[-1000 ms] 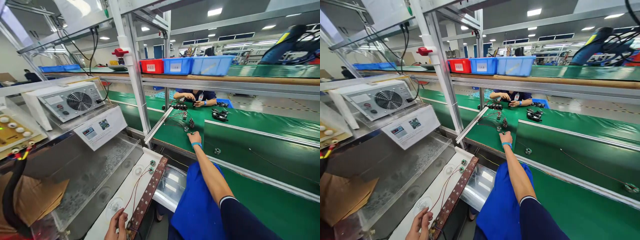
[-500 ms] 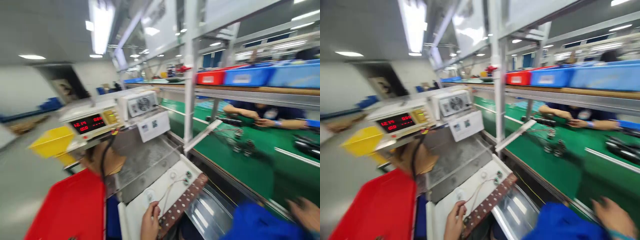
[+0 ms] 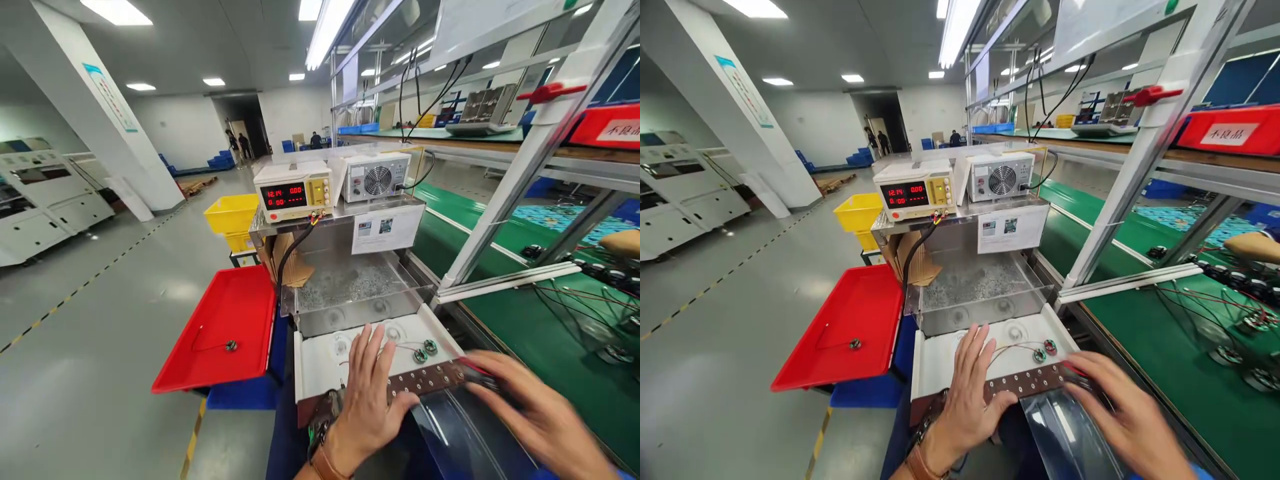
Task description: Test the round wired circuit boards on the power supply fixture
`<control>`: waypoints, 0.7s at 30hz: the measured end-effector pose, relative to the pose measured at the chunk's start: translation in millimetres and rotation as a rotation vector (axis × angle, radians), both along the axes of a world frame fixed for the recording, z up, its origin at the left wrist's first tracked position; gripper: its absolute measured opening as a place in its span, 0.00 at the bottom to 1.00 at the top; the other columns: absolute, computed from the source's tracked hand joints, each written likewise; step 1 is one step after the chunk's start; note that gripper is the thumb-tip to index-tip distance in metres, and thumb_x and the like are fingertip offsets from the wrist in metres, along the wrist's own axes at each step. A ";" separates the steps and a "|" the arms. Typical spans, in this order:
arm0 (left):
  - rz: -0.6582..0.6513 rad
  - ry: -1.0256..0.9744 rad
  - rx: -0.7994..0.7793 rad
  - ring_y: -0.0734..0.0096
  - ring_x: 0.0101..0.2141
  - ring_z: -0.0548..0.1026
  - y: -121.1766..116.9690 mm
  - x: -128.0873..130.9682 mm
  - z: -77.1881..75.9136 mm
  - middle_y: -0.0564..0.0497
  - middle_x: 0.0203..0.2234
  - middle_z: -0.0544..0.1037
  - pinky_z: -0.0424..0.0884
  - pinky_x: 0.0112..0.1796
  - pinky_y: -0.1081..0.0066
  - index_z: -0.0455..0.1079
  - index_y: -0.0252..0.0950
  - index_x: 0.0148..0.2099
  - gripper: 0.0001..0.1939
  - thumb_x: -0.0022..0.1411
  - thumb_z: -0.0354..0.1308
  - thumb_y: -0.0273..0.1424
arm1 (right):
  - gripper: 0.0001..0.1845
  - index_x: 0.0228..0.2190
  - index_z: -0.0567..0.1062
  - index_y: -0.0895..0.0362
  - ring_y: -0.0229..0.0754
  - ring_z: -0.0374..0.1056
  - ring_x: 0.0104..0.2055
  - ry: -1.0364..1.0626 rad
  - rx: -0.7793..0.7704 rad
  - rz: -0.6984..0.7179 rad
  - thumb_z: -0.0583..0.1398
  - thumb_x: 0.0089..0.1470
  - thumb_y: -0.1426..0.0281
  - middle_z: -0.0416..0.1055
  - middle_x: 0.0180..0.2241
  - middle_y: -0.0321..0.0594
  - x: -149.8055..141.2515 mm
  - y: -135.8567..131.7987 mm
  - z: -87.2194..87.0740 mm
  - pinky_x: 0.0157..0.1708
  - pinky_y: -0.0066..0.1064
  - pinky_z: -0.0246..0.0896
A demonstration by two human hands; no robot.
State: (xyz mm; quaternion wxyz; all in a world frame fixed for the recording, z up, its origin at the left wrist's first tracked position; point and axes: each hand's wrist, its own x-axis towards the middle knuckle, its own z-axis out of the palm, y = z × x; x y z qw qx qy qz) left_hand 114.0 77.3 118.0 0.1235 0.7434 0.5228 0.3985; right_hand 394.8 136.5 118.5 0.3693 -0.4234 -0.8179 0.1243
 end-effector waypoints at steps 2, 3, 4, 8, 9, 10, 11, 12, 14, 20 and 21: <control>0.034 0.038 -0.132 0.46 0.64 0.56 -4.4 -4.7 8.8 0.42 0.63 0.63 0.48 0.62 0.45 0.53 0.41 0.67 0.34 0.62 0.56 0.42 | 0.20 0.51 0.72 0.46 0.50 0.66 0.52 -0.046 -0.159 0.173 0.57 0.58 0.56 0.70 0.51 0.46 -50.5 8.8 2.7 0.52 0.41 0.62; 0.088 0.036 -0.244 0.46 0.59 0.65 -7.0 -10.5 8.1 0.41 0.56 0.71 0.53 0.60 0.46 0.60 0.40 0.63 0.27 0.63 0.53 0.41 | 0.21 0.52 0.71 0.48 0.49 0.66 0.52 -0.056 -0.216 0.223 0.55 0.60 0.56 0.70 0.50 0.45 -77.9 19.3 -2.0 0.52 0.40 0.61; 0.160 0.026 -0.362 0.48 0.51 0.72 -10.4 -18.1 4.4 0.41 0.48 0.77 0.59 0.55 0.49 0.66 0.39 0.57 0.21 0.65 0.50 0.39 | 0.21 0.53 0.70 0.49 0.49 0.66 0.52 -0.074 -0.261 0.242 0.55 0.60 0.57 0.71 0.50 0.45 -104.0 32.0 -10.7 0.52 0.39 0.61; 0.327 -0.136 -0.662 0.60 0.29 0.75 -34.0 -58.0 -27.6 0.48 0.24 0.76 0.66 0.33 0.65 0.68 0.40 0.33 0.17 0.65 0.44 0.42 | 0.20 0.48 0.72 0.56 0.49 0.69 0.47 -0.259 -0.371 0.111 0.58 0.58 0.59 0.74 0.45 0.47 -179.8 79.5 -68.1 0.46 0.34 0.60; 0.302 -0.246 -0.718 0.63 0.25 0.73 -41.9 -67.0 -37.1 0.51 0.20 0.73 0.64 0.30 0.67 0.66 0.40 0.32 0.19 0.64 0.44 0.46 | 0.19 0.46 0.73 0.56 0.49 0.69 0.46 -0.323 -0.397 0.077 0.59 0.57 0.58 0.75 0.42 0.47 -192.0 86.6 -82.9 0.44 0.33 0.60; 0.254 -0.380 -0.783 0.66 0.21 0.71 -50.3 -74.4 -46.6 0.54 0.17 0.70 0.63 0.27 0.69 0.65 0.40 0.31 0.21 0.62 0.45 0.50 | 0.18 0.44 0.73 0.57 0.49 0.70 0.44 -0.384 -0.420 0.052 0.59 0.57 0.58 0.75 0.40 0.47 -202.6 91.3 -96.1 0.41 0.32 0.59; 0.198 -0.522 -0.858 0.69 0.19 0.69 -58.7 -79.9 -55.7 0.56 0.15 0.68 0.61 0.25 0.71 0.64 0.39 0.32 0.23 0.60 0.45 0.54 | 0.18 0.42 0.73 0.56 0.49 0.71 0.43 -0.435 -0.436 0.036 0.59 0.56 0.56 0.76 0.38 0.47 -212.1 93.6 -107.4 0.39 0.31 0.59; 0.144 -0.653 -0.935 0.71 0.17 0.68 -67.1 -83.3 -64.5 0.58 0.14 0.67 0.59 0.23 0.72 0.63 0.39 0.32 0.25 0.57 0.47 0.57 | 0.18 0.41 0.73 0.56 0.49 0.72 0.42 -0.477 -0.444 0.029 0.59 0.56 0.55 0.76 0.37 0.47 -220.9 94.1 -116.5 0.38 0.30 0.58; 0.058 -0.854 -1.074 0.73 0.16 0.70 -82.0 -84.4 -80.0 0.58 0.14 0.69 0.57 0.21 0.75 0.63 0.37 0.34 0.29 0.52 0.52 0.60 | 0.20 0.40 0.73 0.56 0.49 0.72 0.42 -0.537 -0.437 0.037 0.59 0.56 0.53 0.77 0.38 0.47 -236.7 91.5 -128.9 0.37 0.30 0.58; -0.045 -1.145 -1.270 0.75 0.18 0.74 -97.4 -61.7 -98.6 0.53 0.18 0.75 0.57 0.18 0.79 0.63 0.35 0.33 0.31 0.43 0.64 0.58 | 0.26 0.45 0.72 0.59 0.52 0.73 0.42 -0.657 -0.419 0.016 0.58 0.56 0.51 0.77 0.39 0.53 -264.0 85.6 -142.3 0.38 0.33 0.60; -0.043 -1.162 -1.247 0.74 0.18 0.74 -95.0 -57.6 -96.9 0.52 0.19 0.75 0.58 0.17 0.79 0.63 0.35 0.34 0.31 0.44 0.64 0.57 | 0.27 0.45 0.72 0.60 0.53 0.73 0.42 -0.669 -0.423 0.004 0.58 0.55 0.50 0.77 0.38 0.54 -265.2 86.2 -143.6 0.38 0.34 0.60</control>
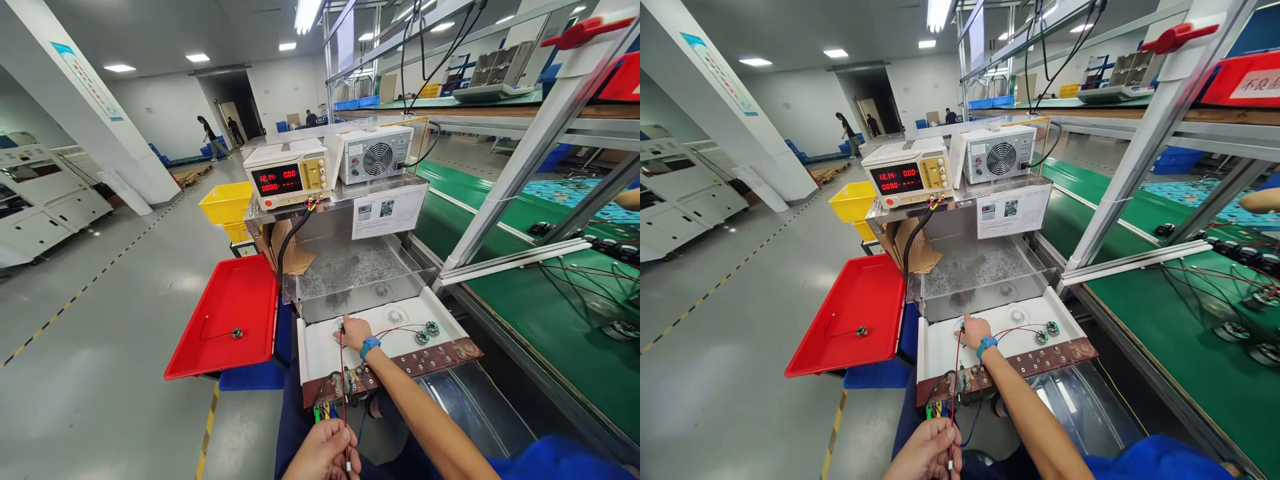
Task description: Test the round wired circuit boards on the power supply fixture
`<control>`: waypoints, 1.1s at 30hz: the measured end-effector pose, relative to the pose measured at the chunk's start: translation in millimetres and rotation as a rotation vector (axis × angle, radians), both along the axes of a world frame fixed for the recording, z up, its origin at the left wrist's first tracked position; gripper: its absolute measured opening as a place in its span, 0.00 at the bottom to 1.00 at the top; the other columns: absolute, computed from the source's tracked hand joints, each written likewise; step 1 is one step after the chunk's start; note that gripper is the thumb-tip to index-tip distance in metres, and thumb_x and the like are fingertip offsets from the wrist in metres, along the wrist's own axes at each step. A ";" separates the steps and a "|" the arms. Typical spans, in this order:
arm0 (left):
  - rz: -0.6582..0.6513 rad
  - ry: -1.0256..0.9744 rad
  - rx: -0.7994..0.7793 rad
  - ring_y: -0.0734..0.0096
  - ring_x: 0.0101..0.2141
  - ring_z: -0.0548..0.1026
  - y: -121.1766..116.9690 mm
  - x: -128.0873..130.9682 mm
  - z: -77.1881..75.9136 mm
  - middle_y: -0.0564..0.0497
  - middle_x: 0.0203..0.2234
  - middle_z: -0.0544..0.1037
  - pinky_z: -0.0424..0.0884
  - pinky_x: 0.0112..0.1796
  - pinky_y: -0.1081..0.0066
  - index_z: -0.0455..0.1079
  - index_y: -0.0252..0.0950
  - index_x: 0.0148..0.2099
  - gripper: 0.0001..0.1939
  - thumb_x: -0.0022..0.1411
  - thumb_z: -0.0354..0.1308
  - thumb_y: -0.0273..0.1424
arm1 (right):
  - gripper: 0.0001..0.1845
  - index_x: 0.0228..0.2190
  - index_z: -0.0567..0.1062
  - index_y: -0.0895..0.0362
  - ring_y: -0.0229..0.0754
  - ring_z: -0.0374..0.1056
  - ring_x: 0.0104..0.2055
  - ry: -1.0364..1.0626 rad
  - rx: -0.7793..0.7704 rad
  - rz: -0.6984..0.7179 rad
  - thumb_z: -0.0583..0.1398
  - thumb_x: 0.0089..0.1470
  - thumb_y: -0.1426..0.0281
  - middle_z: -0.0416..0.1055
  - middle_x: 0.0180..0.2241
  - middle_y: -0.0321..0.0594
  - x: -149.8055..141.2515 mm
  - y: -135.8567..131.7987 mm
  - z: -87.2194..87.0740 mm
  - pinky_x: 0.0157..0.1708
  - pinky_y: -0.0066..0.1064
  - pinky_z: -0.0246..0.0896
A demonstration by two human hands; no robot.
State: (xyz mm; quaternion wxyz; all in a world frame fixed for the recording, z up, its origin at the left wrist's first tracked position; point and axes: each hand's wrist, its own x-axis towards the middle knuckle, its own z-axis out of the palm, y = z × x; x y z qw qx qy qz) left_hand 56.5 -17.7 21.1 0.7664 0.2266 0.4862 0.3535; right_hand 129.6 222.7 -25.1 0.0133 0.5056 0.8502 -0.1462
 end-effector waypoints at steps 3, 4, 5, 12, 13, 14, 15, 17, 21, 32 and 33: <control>0.091 0.006 0.065 0.75 0.18 0.74 13.6 8.5 10.8 0.51 0.22 0.76 0.58 0.15 0.80 0.63 0.35 0.35 0.28 0.49 0.62 0.56 | 0.31 0.45 0.72 0.61 0.54 0.73 0.42 -0.018 -0.002 -0.017 0.58 0.54 0.46 0.76 0.38 0.56 1.1 2.6 -3.8 0.39 0.35 0.60; 0.122 0.015 0.086 0.75 0.17 0.74 19.8 9.6 15.4 0.52 0.22 0.76 0.57 0.15 0.80 0.63 0.35 0.35 0.27 0.51 0.62 0.55 | 0.32 0.45 0.72 0.61 0.55 0.73 0.42 -0.018 -0.001 -0.014 0.57 0.54 0.45 0.76 0.38 0.56 2.7 3.4 -5.0 0.39 0.35 0.60; 0.149 0.027 0.106 0.76 0.17 0.73 26.7 10.0 20.2 0.52 0.23 0.76 0.57 0.15 0.80 0.62 0.35 0.36 0.27 0.52 0.61 0.54 | 0.33 0.45 0.71 0.61 0.55 0.73 0.42 -0.016 0.003 -0.006 0.57 0.53 0.45 0.76 0.38 0.56 4.7 4.0 -6.3 0.39 0.35 0.60; 0.272 0.199 0.263 0.77 0.22 0.73 78.9 1.0 36.5 0.52 0.27 0.76 0.69 0.25 0.75 0.64 0.34 0.33 0.25 0.48 0.65 0.51 | 0.19 0.45 0.69 0.55 0.47 0.71 0.44 0.094 -0.019 0.134 0.57 0.58 0.56 0.74 0.45 0.47 17.5 8.8 -14.4 0.39 0.31 0.56; 0.268 0.229 0.271 0.77 0.22 0.73 85.2 0.1 34.7 0.53 0.26 0.75 0.70 0.26 0.74 0.65 0.34 0.33 0.25 0.48 0.65 0.51 | 0.18 0.45 0.68 0.55 0.46 0.71 0.44 0.111 -0.032 0.132 0.57 0.58 0.57 0.74 0.45 0.46 18.2 9.8 -15.6 0.39 0.30 0.55; 0.262 0.258 0.278 0.76 0.22 0.72 91.1 -0.5 31.8 0.53 0.24 0.75 0.70 0.27 0.74 0.65 0.35 0.34 0.24 0.49 0.64 0.51 | 0.18 0.45 0.68 0.55 0.46 0.71 0.43 0.124 -0.046 0.123 0.57 0.58 0.57 0.74 0.44 0.45 18.7 10.7 -16.9 0.39 0.30 0.55; 0.253 0.287 0.289 0.74 0.23 0.72 96.7 -0.8 27.9 0.54 0.23 0.74 0.70 0.28 0.73 0.66 0.35 0.34 0.24 0.50 0.63 0.51 | 0.19 0.45 0.68 0.55 0.46 0.71 0.43 0.135 -0.058 0.113 0.58 0.57 0.56 0.75 0.43 0.45 18.9 11.7 -18.2 0.38 0.30 0.54; 0.228 0.383 0.346 0.72 0.24 0.73 107.2 -0.5 18.1 0.54 0.22 0.74 0.69 0.28 0.72 0.67 0.35 0.35 0.21 0.52 0.61 0.49 | 0.20 0.45 0.68 0.55 0.46 0.71 0.42 0.151 -0.076 0.088 0.58 0.57 0.56 0.76 0.40 0.44 18.9 13.1 -20.8 0.37 0.30 0.54; 0.144 0.685 0.518 0.71 0.28 0.71 124.1 1.4 -4.1 0.53 0.24 0.75 0.66 0.32 0.72 0.71 0.34 0.33 0.14 0.56 0.56 0.40 | 0.20 0.45 0.68 0.55 0.46 0.71 0.41 0.181 -0.098 0.039 0.59 0.56 0.56 0.76 0.38 0.44 18.3 13.8 -23.8 0.35 0.30 0.53; 0.060 0.838 0.572 0.66 0.31 0.73 132.1 5.2 -29.4 0.50 0.27 0.79 0.67 0.37 0.69 0.73 0.35 0.32 0.10 0.56 0.54 0.34 | 0.20 0.44 0.68 0.55 0.45 0.71 0.40 0.237 -0.123 0.002 0.61 0.53 0.58 0.76 0.37 0.42 19.3 12.1 -19.5 0.35 0.29 0.52; 0.053 0.846 0.572 0.67 0.31 0.73 132.5 5.1 -31.0 0.50 0.27 0.79 0.66 0.37 0.69 0.73 0.35 0.31 0.10 0.56 0.54 0.34 | 0.20 0.44 0.68 0.55 0.45 0.71 0.40 0.237 -0.123 0.001 0.61 0.53 0.58 0.76 0.37 0.42 19.2 12.0 -19.4 0.35 0.29 0.52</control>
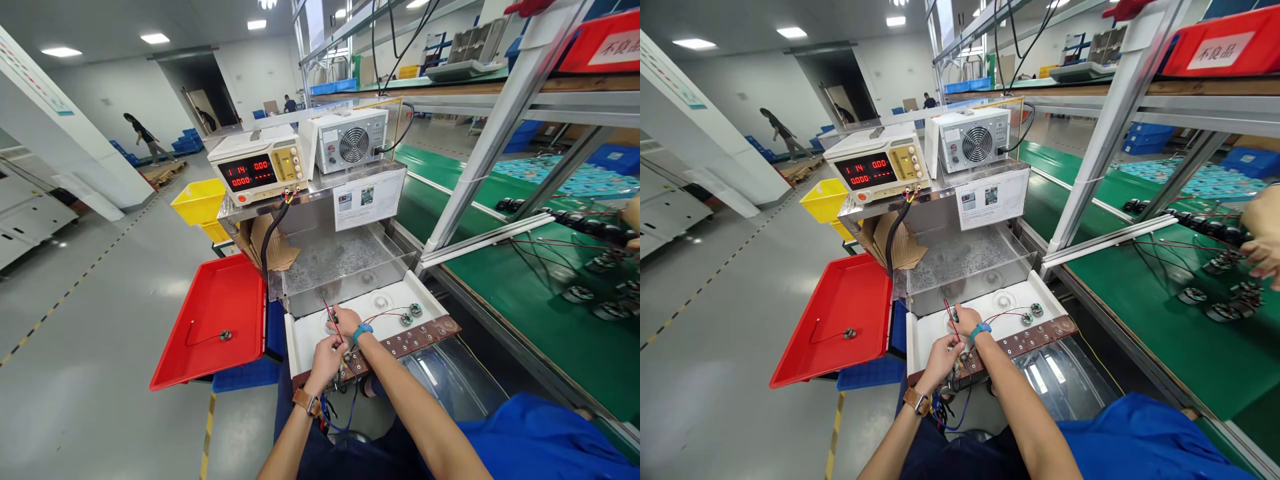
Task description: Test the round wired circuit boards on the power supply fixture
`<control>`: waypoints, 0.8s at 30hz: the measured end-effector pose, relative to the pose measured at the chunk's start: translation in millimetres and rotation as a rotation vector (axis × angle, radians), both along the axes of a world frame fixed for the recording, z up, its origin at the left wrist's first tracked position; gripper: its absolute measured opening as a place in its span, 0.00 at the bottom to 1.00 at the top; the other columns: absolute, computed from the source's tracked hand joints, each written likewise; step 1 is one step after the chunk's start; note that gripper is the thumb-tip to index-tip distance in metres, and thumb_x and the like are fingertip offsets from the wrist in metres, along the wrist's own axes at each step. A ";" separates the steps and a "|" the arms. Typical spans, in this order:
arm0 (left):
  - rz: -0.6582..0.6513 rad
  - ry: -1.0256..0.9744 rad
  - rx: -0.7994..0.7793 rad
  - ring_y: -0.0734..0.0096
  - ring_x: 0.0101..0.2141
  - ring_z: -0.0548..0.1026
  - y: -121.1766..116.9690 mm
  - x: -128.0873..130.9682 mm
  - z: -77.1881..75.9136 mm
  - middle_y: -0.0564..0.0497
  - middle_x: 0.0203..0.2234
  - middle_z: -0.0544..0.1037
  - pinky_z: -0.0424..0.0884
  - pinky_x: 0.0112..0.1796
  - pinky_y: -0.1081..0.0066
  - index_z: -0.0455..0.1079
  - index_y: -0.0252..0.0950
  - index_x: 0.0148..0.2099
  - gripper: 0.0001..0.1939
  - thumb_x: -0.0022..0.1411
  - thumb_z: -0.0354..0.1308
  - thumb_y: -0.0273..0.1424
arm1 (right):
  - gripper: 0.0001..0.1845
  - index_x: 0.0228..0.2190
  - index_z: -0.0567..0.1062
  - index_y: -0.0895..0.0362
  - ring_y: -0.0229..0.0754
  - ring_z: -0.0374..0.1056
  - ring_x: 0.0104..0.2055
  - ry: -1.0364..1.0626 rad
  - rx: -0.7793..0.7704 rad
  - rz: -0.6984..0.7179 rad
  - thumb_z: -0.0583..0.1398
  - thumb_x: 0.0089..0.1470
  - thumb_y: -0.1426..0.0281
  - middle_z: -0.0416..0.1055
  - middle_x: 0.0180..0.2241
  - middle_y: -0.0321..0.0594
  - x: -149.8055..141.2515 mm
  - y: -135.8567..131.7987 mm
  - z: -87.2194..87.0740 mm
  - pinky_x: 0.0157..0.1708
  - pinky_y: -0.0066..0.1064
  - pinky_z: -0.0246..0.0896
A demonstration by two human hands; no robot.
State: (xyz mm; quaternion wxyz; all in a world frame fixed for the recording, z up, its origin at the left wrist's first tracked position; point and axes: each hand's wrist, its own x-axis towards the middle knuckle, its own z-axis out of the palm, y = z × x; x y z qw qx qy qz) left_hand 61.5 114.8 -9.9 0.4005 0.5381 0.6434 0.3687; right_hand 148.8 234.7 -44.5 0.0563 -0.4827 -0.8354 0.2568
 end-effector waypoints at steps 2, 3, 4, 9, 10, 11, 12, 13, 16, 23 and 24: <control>-0.005 0.017 -0.007 0.67 0.30 0.73 1.0 -0.3 -3.6 0.51 0.26 0.78 0.66 0.36 0.69 0.72 0.35 0.31 0.10 0.56 0.54 0.35 | 0.20 0.44 0.69 0.55 0.45 0.71 0.40 0.000 -0.001 -0.001 0.61 0.53 0.58 0.76 0.36 0.42 -0.2 0.0 -0.1 0.34 0.29 0.52; -0.006 0.026 -0.012 0.67 0.30 0.73 1.4 -0.4 -5.3 0.51 0.26 0.78 0.66 0.36 0.69 0.72 0.35 0.31 0.10 0.56 0.53 0.35 | 0.20 0.44 0.69 0.55 0.45 0.71 0.40 0.000 -0.002 -0.001 0.61 0.53 0.58 0.76 0.36 0.41 -0.3 0.0 -0.3 0.35 0.29 0.52; -0.004 0.034 -0.018 0.67 0.30 0.73 1.7 -0.5 -6.8 0.51 0.26 0.78 0.66 0.36 0.69 0.72 0.35 0.31 0.10 0.56 0.53 0.35 | 0.20 0.44 0.69 0.55 0.45 0.71 0.40 0.001 -0.003 -0.001 0.61 0.53 0.58 0.76 0.36 0.41 -0.4 -0.1 -0.4 0.35 0.29 0.52; 0.009 0.064 -0.050 0.66 0.30 0.73 1.7 0.2 -9.2 0.51 0.26 0.78 0.65 0.36 0.70 0.72 0.35 0.31 0.09 0.55 0.53 0.33 | 0.18 0.43 0.69 0.55 0.44 0.71 0.39 0.008 -0.002 0.000 0.61 0.53 0.59 0.76 0.35 0.41 -1.1 -1.5 0.5 0.34 0.29 0.51; 0.012 0.068 -0.055 0.67 0.30 0.73 1.5 0.4 -8.9 0.51 0.25 0.77 0.65 0.35 0.70 0.72 0.35 0.30 0.08 0.55 0.53 0.33 | 0.18 0.43 0.69 0.55 0.44 0.71 0.39 0.008 -0.001 0.001 0.61 0.53 0.59 0.76 0.35 0.41 -1.2 -1.9 0.8 0.34 0.29 0.51; 0.017 0.072 -0.060 0.67 0.30 0.73 1.3 0.7 -8.6 0.51 0.25 0.77 0.65 0.35 0.70 0.72 0.35 0.30 0.08 0.55 0.53 0.32 | 0.18 0.43 0.68 0.55 0.44 0.71 0.39 0.009 -0.001 0.001 0.61 0.53 0.59 0.76 0.35 0.41 -1.4 -2.3 1.1 0.33 0.29 0.51; 0.023 0.077 -0.065 0.67 0.29 0.72 1.1 0.9 -8.4 0.51 0.25 0.77 0.65 0.34 0.71 0.72 0.35 0.30 0.08 0.55 0.53 0.32 | 0.18 0.43 0.68 0.55 0.44 0.71 0.39 0.012 -0.002 0.002 0.61 0.53 0.60 0.76 0.35 0.41 -1.5 -2.6 1.1 0.33 0.29 0.51; 0.030 0.081 -0.069 0.67 0.29 0.72 0.9 1.1 -8.3 0.51 0.25 0.76 0.65 0.34 0.71 0.71 0.36 0.29 0.08 0.54 0.53 0.31 | 0.18 0.43 0.68 0.55 0.44 0.71 0.39 0.015 -0.004 0.004 0.61 0.53 0.60 0.76 0.35 0.41 -1.7 -2.9 1.0 0.33 0.29 0.50; 0.043 0.091 -0.078 0.67 0.29 0.72 0.2 1.4 -8.0 0.52 0.24 0.76 0.64 0.34 0.71 0.70 0.36 0.28 0.07 0.54 0.53 0.31 | 0.18 0.43 0.68 0.55 0.45 0.71 0.39 0.021 -0.005 0.012 0.61 0.52 0.60 0.76 0.36 0.41 -2.2 -3.1 0.1 0.34 0.29 0.51; 0.059 0.113 -0.085 0.67 0.30 0.72 -2.2 2.8 -3.6 0.52 0.25 0.76 0.63 0.34 0.71 0.69 0.37 0.28 0.06 0.53 0.53 0.30 | 0.18 0.43 0.68 0.55 0.45 0.71 0.40 0.016 -0.002 0.023 0.60 0.53 0.61 0.76 0.36 0.42 -3.1 -4.1 -0.2 0.35 0.29 0.51; 0.062 0.116 -0.087 0.67 0.30 0.72 -2.6 3.0 -3.2 0.52 0.25 0.76 0.63 0.35 0.71 0.70 0.37 0.28 0.06 0.53 0.53 0.30 | 0.18 0.43 0.68 0.55 0.45 0.71 0.40 0.017 -0.003 0.023 0.60 0.53 0.61 0.76 0.36 0.42 -3.3 -4.5 -0.1 0.35 0.29 0.52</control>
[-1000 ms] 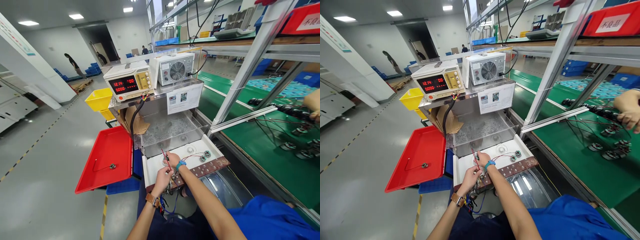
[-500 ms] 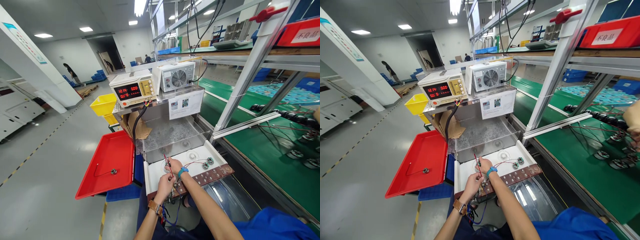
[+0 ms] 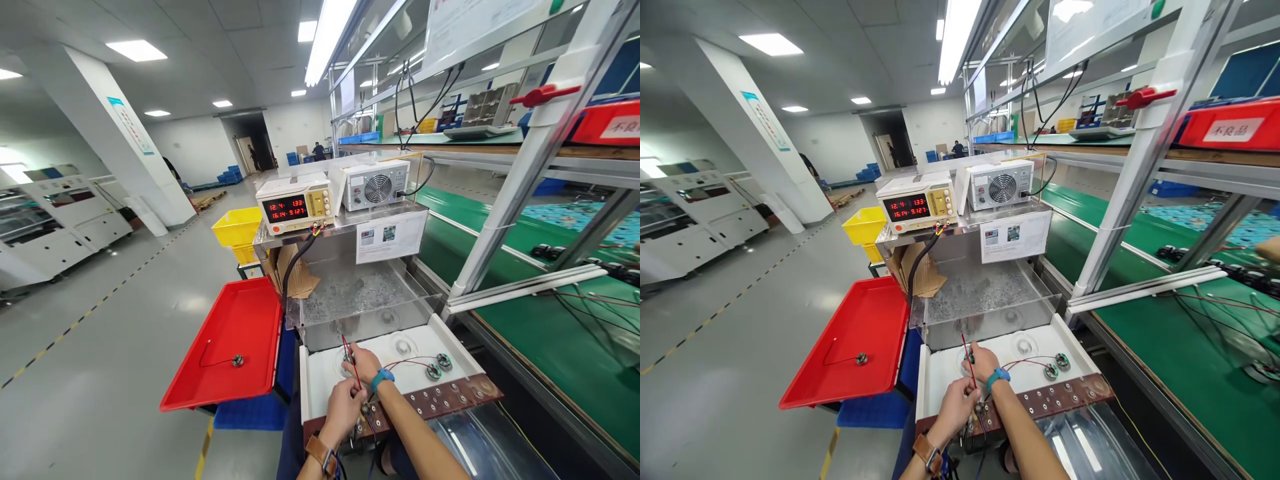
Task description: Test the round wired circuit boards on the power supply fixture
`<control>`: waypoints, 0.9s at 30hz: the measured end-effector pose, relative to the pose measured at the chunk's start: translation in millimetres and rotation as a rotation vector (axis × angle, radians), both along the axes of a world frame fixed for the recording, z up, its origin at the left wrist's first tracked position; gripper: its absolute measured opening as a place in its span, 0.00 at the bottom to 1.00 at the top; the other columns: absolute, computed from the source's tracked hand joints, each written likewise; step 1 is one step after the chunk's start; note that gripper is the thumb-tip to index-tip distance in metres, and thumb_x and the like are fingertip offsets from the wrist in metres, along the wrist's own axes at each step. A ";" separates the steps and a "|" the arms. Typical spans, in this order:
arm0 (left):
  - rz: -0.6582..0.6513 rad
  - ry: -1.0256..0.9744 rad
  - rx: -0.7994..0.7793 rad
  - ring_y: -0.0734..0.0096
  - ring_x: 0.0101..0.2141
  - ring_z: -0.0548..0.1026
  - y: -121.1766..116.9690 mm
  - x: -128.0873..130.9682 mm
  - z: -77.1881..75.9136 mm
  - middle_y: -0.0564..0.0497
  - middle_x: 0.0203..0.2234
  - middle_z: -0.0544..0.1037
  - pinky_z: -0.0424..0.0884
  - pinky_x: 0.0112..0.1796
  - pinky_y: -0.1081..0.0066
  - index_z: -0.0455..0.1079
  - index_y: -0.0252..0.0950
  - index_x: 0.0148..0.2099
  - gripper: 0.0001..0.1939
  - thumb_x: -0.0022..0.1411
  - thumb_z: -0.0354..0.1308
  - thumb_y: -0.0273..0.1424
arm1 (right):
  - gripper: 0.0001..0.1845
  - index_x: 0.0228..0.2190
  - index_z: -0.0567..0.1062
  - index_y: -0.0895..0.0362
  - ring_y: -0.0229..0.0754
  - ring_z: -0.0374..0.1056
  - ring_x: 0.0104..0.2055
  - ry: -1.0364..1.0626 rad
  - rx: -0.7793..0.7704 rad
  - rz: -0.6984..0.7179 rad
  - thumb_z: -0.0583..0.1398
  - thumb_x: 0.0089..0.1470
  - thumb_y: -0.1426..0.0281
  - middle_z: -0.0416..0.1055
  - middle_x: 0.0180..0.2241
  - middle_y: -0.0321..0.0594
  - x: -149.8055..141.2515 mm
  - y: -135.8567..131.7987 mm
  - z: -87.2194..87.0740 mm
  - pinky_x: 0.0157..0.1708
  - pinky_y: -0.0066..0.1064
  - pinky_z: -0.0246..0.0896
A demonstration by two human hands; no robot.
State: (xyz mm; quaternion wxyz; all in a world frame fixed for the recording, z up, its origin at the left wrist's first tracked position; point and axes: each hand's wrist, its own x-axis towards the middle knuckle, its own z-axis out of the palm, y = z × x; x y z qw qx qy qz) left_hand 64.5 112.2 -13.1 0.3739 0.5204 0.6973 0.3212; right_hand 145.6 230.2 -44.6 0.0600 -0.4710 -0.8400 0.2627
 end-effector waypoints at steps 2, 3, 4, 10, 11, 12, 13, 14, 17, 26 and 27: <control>0.012 0.005 -0.010 0.66 0.31 0.72 -0.7 0.4 -0.2 0.51 0.26 0.77 0.64 0.35 0.71 0.70 0.37 0.29 0.06 0.53 0.53 0.30 | 0.17 0.43 0.68 0.55 0.46 0.71 0.40 0.005 0.003 -0.001 0.60 0.53 0.61 0.76 0.36 0.42 -0.5 -1.0 -0.1 0.35 0.30 0.52; 0.019 0.006 -0.015 0.66 0.31 0.73 -0.9 0.5 -0.6 0.51 0.26 0.77 0.64 0.35 0.70 0.70 0.36 0.29 0.06 0.53 0.53 0.29 | 0.17 0.42 0.68 0.55 0.46 0.71 0.40 0.009 0.005 -0.002 0.59 0.53 0.61 0.76 0.35 0.42 -0.9 -1.4 -0.3 0.35 0.30 0.52; 0.025 0.006 -0.021 0.66 0.32 0.73 -1.0 0.5 -1.2 0.51 0.26 0.77 0.64 0.35 0.70 0.70 0.36 0.28 0.06 0.53 0.53 0.29 | 0.16 0.42 0.68 0.55 0.46 0.71 0.40 0.013 0.005 -0.003 0.59 0.52 0.61 0.76 0.35 0.42 -1.3 -1.8 -0.7 0.35 0.30 0.53; 0.058 -0.009 -0.013 0.65 0.30 0.73 -1.2 1.9 -2.2 0.51 0.25 0.78 0.64 0.34 0.69 0.70 0.37 0.28 0.04 0.51 0.54 0.26 | 0.13 0.39 0.67 0.52 0.49 0.72 0.41 0.037 0.011 0.000 0.59 0.51 0.63 0.76 0.34 0.41 -4.1 -3.7 -0.8 0.35 0.32 0.55; 0.060 -0.012 -0.011 0.65 0.30 0.73 -1.4 2.2 -2.0 0.51 0.25 0.78 0.64 0.34 0.69 0.70 0.38 0.28 0.04 0.51 0.54 0.26 | 0.13 0.39 0.67 0.52 0.50 0.73 0.41 0.037 0.016 0.002 0.59 0.51 0.64 0.76 0.34 0.41 -4.2 -4.2 -0.4 0.35 0.33 0.55; 0.063 -0.015 -0.011 0.66 0.29 0.73 -1.6 2.5 -1.9 0.51 0.24 0.77 0.64 0.34 0.69 0.70 0.38 0.28 0.04 0.51 0.54 0.26 | 0.13 0.39 0.67 0.52 0.50 0.73 0.41 0.035 0.020 0.004 0.59 0.51 0.64 0.76 0.34 0.41 -4.1 -4.5 0.0 0.36 0.33 0.56; 0.066 -0.015 -0.011 0.66 0.29 0.72 -1.7 2.6 -2.0 0.51 0.24 0.77 0.64 0.33 0.69 0.70 0.38 0.27 0.04 0.51 0.54 0.26 | 0.13 0.39 0.67 0.52 0.50 0.73 0.41 0.032 0.022 0.007 0.59 0.51 0.64 0.76 0.34 0.42 -3.9 -4.5 0.3 0.36 0.33 0.56; 0.070 -0.013 -0.011 0.66 0.29 0.72 -1.4 2.5 -2.3 0.52 0.24 0.77 0.64 0.33 0.69 0.70 0.38 0.27 0.04 0.51 0.54 0.26 | 0.13 0.40 0.68 0.53 0.50 0.73 0.41 0.028 0.024 0.010 0.58 0.51 0.64 0.76 0.34 0.42 -3.6 -4.1 0.4 0.36 0.33 0.56; 0.066 0.002 -0.015 0.66 0.30 0.73 1.0 1.0 -4.2 0.51 0.25 0.77 0.65 0.34 0.69 0.70 0.38 0.28 0.04 0.52 0.54 0.28 | 0.15 0.41 0.68 0.53 0.49 0.73 0.40 0.016 0.026 0.015 0.59 0.51 0.63 0.76 0.34 0.42 -3.4 -0.7 0.0 0.35 0.32 0.56; 0.046 -0.129 0.165 0.57 0.35 0.76 2.8 -4.8 -8.3 0.46 0.29 0.79 0.70 0.41 0.62 0.70 0.37 0.32 0.23 0.55 0.52 0.53 | 0.14 0.33 0.73 0.55 0.42 0.68 0.32 0.334 0.054 -0.347 0.63 0.47 0.59 0.72 0.27 0.37 7.1 5.8 20.3 0.31 0.28 0.55; 0.076 -0.174 0.165 0.56 0.35 0.76 4.8 -7.4 -9.4 0.45 0.29 0.80 0.71 0.41 0.62 0.71 0.36 0.33 0.26 0.52 0.54 0.56 | 0.15 0.33 0.73 0.55 0.39 0.66 0.29 0.464 0.066 -0.486 0.62 0.48 0.58 0.70 0.25 0.34 21.4 12.5 25.0 0.30 0.27 0.55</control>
